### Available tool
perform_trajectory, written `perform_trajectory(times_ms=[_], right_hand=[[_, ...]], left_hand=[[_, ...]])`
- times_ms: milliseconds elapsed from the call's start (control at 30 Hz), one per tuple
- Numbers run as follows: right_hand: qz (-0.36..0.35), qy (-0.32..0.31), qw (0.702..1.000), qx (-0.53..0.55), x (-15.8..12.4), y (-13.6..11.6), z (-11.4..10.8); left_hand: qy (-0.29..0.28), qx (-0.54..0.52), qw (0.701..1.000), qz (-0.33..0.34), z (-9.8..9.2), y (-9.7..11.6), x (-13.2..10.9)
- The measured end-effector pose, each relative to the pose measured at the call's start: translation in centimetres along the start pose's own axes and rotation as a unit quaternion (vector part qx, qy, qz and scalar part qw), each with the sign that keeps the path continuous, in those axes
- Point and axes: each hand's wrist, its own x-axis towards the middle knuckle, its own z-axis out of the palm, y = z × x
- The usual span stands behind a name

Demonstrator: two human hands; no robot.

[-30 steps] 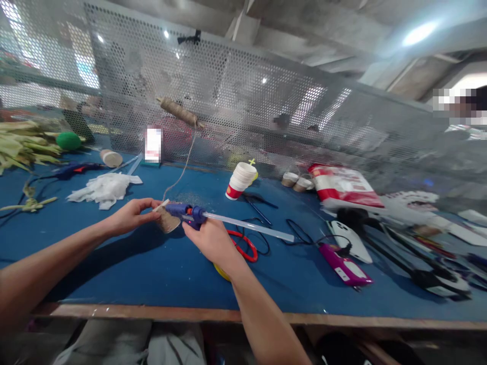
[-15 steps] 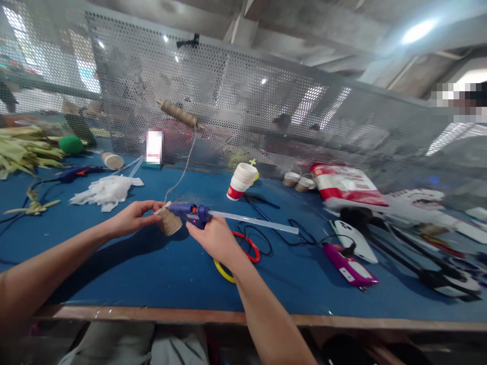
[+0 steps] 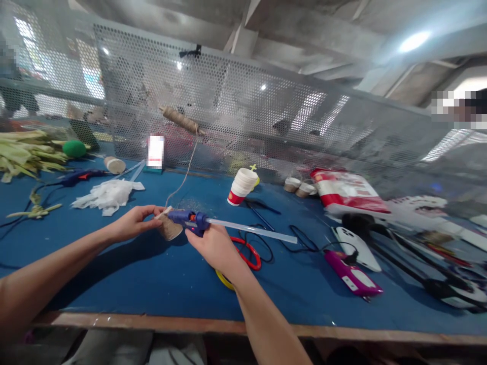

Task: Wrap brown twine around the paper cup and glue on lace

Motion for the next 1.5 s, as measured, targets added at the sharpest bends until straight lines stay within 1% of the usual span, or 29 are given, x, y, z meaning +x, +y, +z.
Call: perform_trajectory(times_ms=[300, 433, 567, 667, 833, 867, 900, 933, 1000, 1033, 1100, 1200, 1300, 1400, 1500], right_hand=[[0.007, -0.021, 1.0, -0.01, 0.2, 0.1, 0.1], [0.039, -0.031, 0.998, 0.043, -0.1, 0.1, 0.1], [0.092, -0.042, 0.983, 0.154, 0.3, 0.6, -0.3], [0.103, -0.013, 0.961, 0.255, 2.5, 0.9, -1.2], [0.09, 0.07, 0.911, 0.395, 9.0, -0.3, -4.3], [0.084, 0.079, 0.906, 0.408, 10.2, -0.6, -4.9], [0.063, 0.068, 0.904, 0.417, 11.2, -0.9, -5.4], [0.06, 0.066, 0.904, 0.419, 11.9, -1.2, -5.6], [0.062, 0.061, 0.906, 0.415, 12.4, -1.3, -5.6], [0.071, 0.061, 0.907, 0.411, 12.2, -1.2, -5.3], [0.088, 0.048, 0.912, 0.399, 10.9, -0.9, -4.3], [0.102, -0.009, 0.935, 0.34, 7.4, -0.1, -3.0], [0.084, -0.065, 0.957, 0.271, 3.7, 0.5, -2.4], [0.092, -0.073, 0.969, 0.216, 1.2, 0.9, -1.8], [0.113, -0.059, 0.978, 0.167, 0.4, 1.0, -1.0]], left_hand=[[-0.002, 0.001, 1.0, -0.009, 0.0, -0.1, 0.0], [0.0, -0.005, 1.0, -0.008, 0.0, 0.2, 0.0], [0.0, -0.016, 1.0, -0.009, 0.1, 0.0, 0.0], [0.007, -0.035, 0.999, -0.016, 0.2, -0.2, 0.1], [0.017, -0.026, 0.999, -0.01, 0.3, -0.4, 0.2], [0.015, -0.023, 1.0, -0.008, 0.3, -0.4, 0.2], [0.013, -0.022, 1.0, -0.008, 0.3, -0.4, 0.2], [0.011, -0.022, 1.0, -0.01, 0.3, -0.4, 0.2], [0.007, -0.025, 1.0, -0.016, 0.3, -0.4, 0.2], [0.005, -0.025, 1.0, -0.018, 0.3, -0.4, 0.2], [0.0, -0.024, 1.0, -0.02, 0.3, -0.4, 0.2], [-0.006, -0.032, 0.999, -0.017, 0.3, -0.4, 0.1], [-0.005, -0.047, 0.999, -0.019, 0.2, -0.3, 0.1], [-0.006, -0.055, 0.998, -0.029, 0.2, -0.3, 0.2], [-0.007, -0.05, 0.998, -0.036, 0.1, -0.3, 0.2]])
